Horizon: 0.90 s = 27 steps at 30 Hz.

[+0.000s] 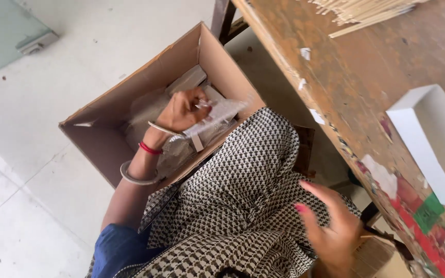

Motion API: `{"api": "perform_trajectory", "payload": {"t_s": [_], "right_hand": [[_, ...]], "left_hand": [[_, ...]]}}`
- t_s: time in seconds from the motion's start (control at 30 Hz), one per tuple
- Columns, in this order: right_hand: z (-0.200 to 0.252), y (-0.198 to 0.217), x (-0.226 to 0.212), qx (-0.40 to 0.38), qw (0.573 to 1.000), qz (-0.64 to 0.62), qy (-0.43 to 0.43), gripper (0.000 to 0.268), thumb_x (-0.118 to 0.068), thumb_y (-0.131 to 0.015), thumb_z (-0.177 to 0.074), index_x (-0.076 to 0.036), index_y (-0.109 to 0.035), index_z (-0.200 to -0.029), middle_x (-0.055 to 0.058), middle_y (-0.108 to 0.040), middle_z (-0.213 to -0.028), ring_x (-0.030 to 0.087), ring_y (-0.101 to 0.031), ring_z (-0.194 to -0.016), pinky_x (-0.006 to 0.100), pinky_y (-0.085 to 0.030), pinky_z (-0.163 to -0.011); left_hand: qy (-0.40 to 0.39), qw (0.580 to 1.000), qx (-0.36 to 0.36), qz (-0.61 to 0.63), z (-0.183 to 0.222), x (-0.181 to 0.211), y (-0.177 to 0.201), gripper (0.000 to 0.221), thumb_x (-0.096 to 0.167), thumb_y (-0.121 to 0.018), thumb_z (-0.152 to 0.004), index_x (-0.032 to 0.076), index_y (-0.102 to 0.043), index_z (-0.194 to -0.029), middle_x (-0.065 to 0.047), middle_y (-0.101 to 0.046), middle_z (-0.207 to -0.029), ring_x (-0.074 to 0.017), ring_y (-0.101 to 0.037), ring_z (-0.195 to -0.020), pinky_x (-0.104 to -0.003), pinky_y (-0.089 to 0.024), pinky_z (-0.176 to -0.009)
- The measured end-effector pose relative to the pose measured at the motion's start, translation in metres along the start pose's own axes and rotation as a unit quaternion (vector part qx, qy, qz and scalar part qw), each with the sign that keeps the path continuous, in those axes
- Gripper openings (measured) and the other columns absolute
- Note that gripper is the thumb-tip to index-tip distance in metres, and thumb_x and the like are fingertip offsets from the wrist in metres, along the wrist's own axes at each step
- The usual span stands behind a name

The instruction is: The person gathers small paintbrushes into bundles, wraps them in bubble wrap and paper, and places them into white rectangular boxes.

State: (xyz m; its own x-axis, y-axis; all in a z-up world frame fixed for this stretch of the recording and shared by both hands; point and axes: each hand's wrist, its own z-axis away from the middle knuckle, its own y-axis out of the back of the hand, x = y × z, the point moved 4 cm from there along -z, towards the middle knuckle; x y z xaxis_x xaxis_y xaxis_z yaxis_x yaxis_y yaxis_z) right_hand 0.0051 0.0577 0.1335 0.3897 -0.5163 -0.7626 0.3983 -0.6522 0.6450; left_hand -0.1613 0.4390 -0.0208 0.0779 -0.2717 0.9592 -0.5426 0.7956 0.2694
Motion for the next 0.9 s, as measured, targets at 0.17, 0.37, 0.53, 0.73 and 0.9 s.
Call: {"api": "perform_trajectory", "payload": {"t_s": [0.17, 0.37, 0.53, 0.73, 0.9], "right_hand": [[-0.018, -0.071, -0.073, -0.096, 0.956, -0.087, 0.262, 0.113, -0.031, -0.090, -0.071, 0.008, -0.023, -0.153, 0.028, -0.034, -0.157, 0.042, -0.042, -0.142, 0.049, -0.039, -0.115], [-0.013, -0.022, -0.001, 0.036, 0.955, -0.253, 0.152, 0.068, -0.007, -0.073, -0.093, 0.004, -0.040, -0.151, 0.024, -0.050, -0.150, 0.032, -0.061, -0.132, 0.044, -0.054, -0.111], [-0.018, 0.034, 0.022, 0.008, 0.846, -0.529, 0.064, 0.062, 0.010, -0.063, -0.085, 0.009, -0.047, -0.145, 0.031, -0.067, -0.127, 0.038, -0.069, -0.115, 0.047, -0.060, -0.099], [-0.042, 0.096, 0.037, 0.088, 0.837, -0.537, 0.063, 0.060, 0.007, -0.060, -0.086, 0.004, -0.044, -0.143, 0.028, -0.067, -0.119, 0.038, -0.072, -0.105, 0.048, -0.068, -0.083], [-0.049, 0.130, 0.079, 0.185, 0.900, -0.374, 0.124, 0.052, 0.008, -0.064, -0.094, 0.001, -0.046, -0.142, 0.015, -0.062, -0.133, 0.023, -0.067, -0.124, 0.037, -0.062, -0.104]], "left_hand": [[-0.097, 0.983, -0.148, 0.047, -0.007, 0.155, -0.104, 0.010, 0.001, -0.072, -0.085, 0.001, -0.062, -0.082, -0.018, -0.079, -0.095, -0.0189, -0.056, -0.047, -0.033, -0.041, -0.039], [-0.321, 0.884, -0.326, 0.095, 0.010, 0.260, -0.135, 0.024, 0.016, -0.083, -0.086, 0.004, -0.068, -0.100, -0.018, -0.069, -0.135, -0.0282, -0.067, -0.124, -0.037, -0.055, -0.103], [-0.312, 0.925, -0.198, 0.086, -0.034, 0.278, -0.153, 0.021, 0.009, -0.084, -0.076, 0.007, -0.071, -0.092, -0.019, -0.062, -0.134, -0.0276, -0.067, -0.119, -0.035, -0.056, -0.102], [-0.216, 0.901, -0.337, 0.167, -0.071, 0.267, -0.202, 0.018, -0.007, -0.073, -0.091, 0.005, -0.075, -0.104, -0.008, -0.077, -0.108, -0.0164, -0.075, -0.100, -0.028, -0.065, -0.087], [-0.177, 0.939, -0.283, 0.085, -0.107, 0.278, -0.214, 0.025, -0.009, -0.072, -0.089, 0.006, -0.076, -0.109, -0.007, -0.078, -0.113, -0.0102, -0.069, -0.071, -0.021, -0.057, -0.058]]}}
